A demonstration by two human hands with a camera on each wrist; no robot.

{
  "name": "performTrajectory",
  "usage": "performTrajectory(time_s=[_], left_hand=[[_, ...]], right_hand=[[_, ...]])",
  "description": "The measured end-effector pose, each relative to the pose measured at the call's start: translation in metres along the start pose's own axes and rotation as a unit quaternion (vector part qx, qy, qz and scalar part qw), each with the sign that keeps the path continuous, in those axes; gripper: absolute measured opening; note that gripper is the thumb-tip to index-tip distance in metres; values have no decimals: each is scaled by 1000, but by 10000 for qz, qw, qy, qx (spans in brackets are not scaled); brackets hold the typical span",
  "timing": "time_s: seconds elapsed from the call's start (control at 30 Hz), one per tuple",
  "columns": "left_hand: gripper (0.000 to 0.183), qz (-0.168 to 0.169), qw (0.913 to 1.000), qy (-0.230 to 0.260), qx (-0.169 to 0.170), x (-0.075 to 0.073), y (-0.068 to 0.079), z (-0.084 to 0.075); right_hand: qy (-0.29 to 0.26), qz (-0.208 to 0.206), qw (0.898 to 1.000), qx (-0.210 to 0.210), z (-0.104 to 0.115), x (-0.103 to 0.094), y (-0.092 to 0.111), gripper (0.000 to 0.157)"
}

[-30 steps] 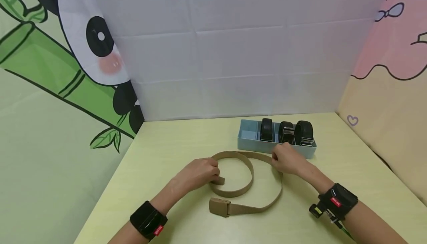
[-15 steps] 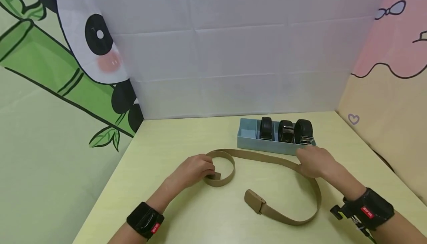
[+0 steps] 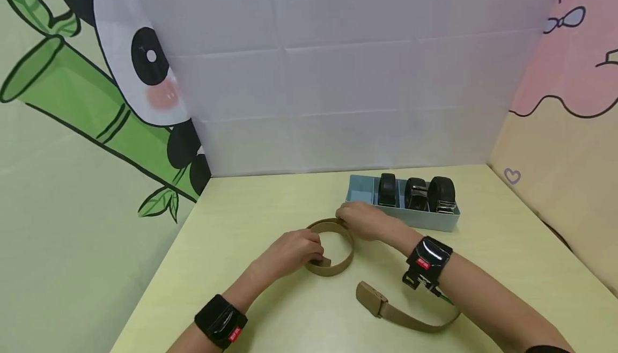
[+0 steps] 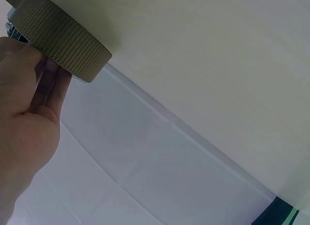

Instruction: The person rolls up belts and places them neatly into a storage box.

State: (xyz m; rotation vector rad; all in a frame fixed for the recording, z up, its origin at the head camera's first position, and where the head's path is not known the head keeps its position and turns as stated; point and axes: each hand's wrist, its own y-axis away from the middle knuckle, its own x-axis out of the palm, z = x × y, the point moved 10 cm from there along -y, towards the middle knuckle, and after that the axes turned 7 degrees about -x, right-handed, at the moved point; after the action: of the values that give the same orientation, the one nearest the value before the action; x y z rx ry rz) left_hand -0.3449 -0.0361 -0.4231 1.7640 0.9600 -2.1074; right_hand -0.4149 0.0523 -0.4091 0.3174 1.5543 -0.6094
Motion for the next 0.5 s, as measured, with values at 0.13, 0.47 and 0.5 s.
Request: performTrajectory(time_s=[0.13, 0.47, 0.5], left_hand=[[6, 47, 9999, -100, 39, 2, -3, -5], [9, 226, 9988, -358, -233, 3, -8, -3], [9, 244, 9986, -360, -296, 2, -8, -1]], right_hand=[[367, -106, 9993, -18, 2, 9, -19, 11], [806, 225, 9942, 679, -22, 10, 6, 22], [785, 242, 9939, 739, -26, 9, 12, 21]])
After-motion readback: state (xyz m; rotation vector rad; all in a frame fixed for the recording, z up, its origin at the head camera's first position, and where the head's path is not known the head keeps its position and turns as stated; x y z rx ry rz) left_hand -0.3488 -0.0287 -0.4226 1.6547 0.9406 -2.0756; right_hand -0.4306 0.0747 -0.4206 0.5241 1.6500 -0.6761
